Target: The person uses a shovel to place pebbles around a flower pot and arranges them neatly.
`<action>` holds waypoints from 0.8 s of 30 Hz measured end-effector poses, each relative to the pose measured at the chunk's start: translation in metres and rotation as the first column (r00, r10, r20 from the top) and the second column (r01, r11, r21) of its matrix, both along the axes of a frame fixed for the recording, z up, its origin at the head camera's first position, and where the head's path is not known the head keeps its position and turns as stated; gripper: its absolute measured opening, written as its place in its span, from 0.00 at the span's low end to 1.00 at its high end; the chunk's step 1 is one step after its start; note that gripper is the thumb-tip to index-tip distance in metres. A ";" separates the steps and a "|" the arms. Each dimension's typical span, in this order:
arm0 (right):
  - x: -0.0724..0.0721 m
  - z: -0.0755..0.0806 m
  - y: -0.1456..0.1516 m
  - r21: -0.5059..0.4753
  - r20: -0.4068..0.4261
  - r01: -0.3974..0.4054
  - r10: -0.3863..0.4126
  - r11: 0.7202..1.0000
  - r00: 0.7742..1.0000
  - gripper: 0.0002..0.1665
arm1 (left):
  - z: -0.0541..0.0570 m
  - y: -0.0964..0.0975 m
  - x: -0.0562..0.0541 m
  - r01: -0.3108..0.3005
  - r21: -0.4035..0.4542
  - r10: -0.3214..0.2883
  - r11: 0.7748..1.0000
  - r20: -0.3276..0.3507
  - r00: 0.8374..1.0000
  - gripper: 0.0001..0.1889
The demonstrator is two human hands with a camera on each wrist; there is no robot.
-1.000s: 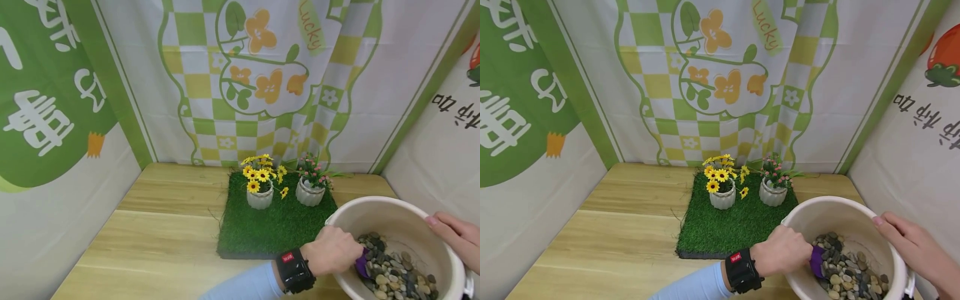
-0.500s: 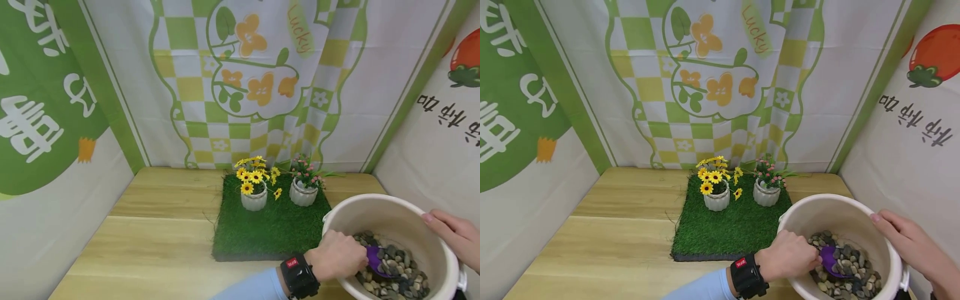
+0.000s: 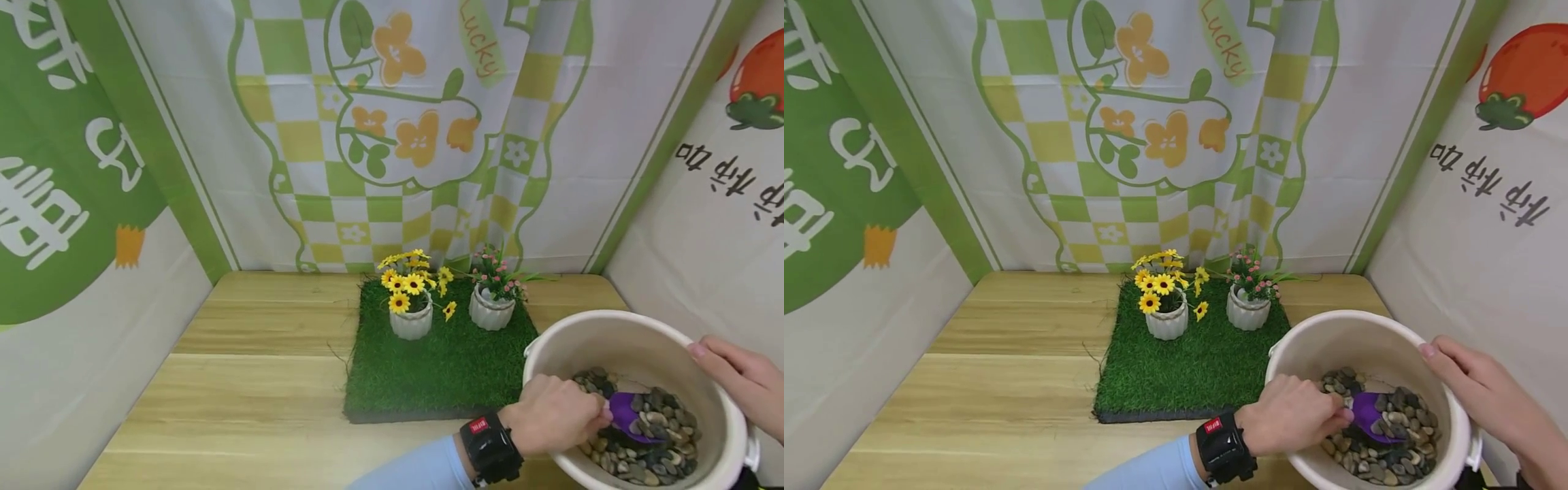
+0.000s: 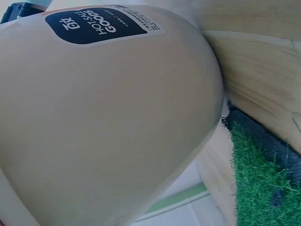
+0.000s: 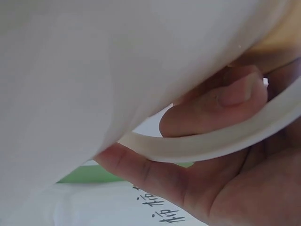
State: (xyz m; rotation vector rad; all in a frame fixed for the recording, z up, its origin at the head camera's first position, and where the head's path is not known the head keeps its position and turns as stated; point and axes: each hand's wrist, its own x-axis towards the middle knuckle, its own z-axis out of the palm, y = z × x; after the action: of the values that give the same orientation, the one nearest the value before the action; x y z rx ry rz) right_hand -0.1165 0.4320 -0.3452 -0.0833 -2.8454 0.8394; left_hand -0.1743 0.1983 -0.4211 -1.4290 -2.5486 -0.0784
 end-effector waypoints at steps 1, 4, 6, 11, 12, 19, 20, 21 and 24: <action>0.000 0.000 0.000 0.008 -0.006 -0.002 0.002 1.000 1.000 0.18 | 0.000 0.000 0.000 0.001 0.004 -0.001 1.000 -0.001 1.000 0.19; 0.000 -0.001 0.001 -0.009 -0.039 -0.020 0.019 1.000 0.999 0.16 | 0.000 -0.001 -0.001 0.011 0.044 -0.011 0.999 -0.017 1.000 0.20; -0.001 -0.002 0.002 -0.036 -0.048 -0.031 0.030 0.999 0.998 0.16 | -0.001 -0.002 -0.001 0.017 0.076 -0.016 0.997 -0.025 1.000 0.20; -0.001 -0.003 0.004 -0.066 -0.053 -0.038 0.034 0.997 0.998 0.16 | -0.001 -0.004 -0.003 0.037 0.143 -0.030 0.989 -0.054 0.998 0.19; -0.001 -0.003 0.004 -0.061 -0.051 -0.033 0.030 0.998 0.998 0.16 | -0.001 -0.004 -0.003 0.041 0.153 -0.033 0.987 -0.057 0.998 0.19; -0.002 0.000 0.003 -0.065 0.015 -0.007 0.008 0.998 1.000 0.17 | 0.003 -0.007 -0.005 0.070 0.184 -0.065 0.980 -0.032 0.997 0.17; -0.002 0.000 0.003 -0.067 0.008 -0.011 0.012 0.998 1.000 0.16 | 0.003 -0.008 -0.004 0.075 0.186 -0.072 0.980 -0.022 0.997 0.17; -0.001 0.000 0.003 -0.067 -0.001 -0.019 0.019 0.998 1.000 0.16 | 0.004 -0.008 -0.004 0.080 0.190 -0.080 0.979 -0.009 0.997 0.17; 0.001 -0.001 0.003 -0.063 -0.032 -0.035 0.033 0.997 0.999 0.15 | 0.005 -0.011 -0.003 0.095 0.201 -0.100 0.975 0.013 0.995 0.17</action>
State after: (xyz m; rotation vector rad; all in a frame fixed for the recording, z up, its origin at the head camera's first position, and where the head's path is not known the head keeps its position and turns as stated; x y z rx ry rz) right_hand -0.1159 0.4351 -0.3467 -0.0305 -2.7986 0.9305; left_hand -0.1773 0.1876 -0.4159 -1.4810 -2.4071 -0.3592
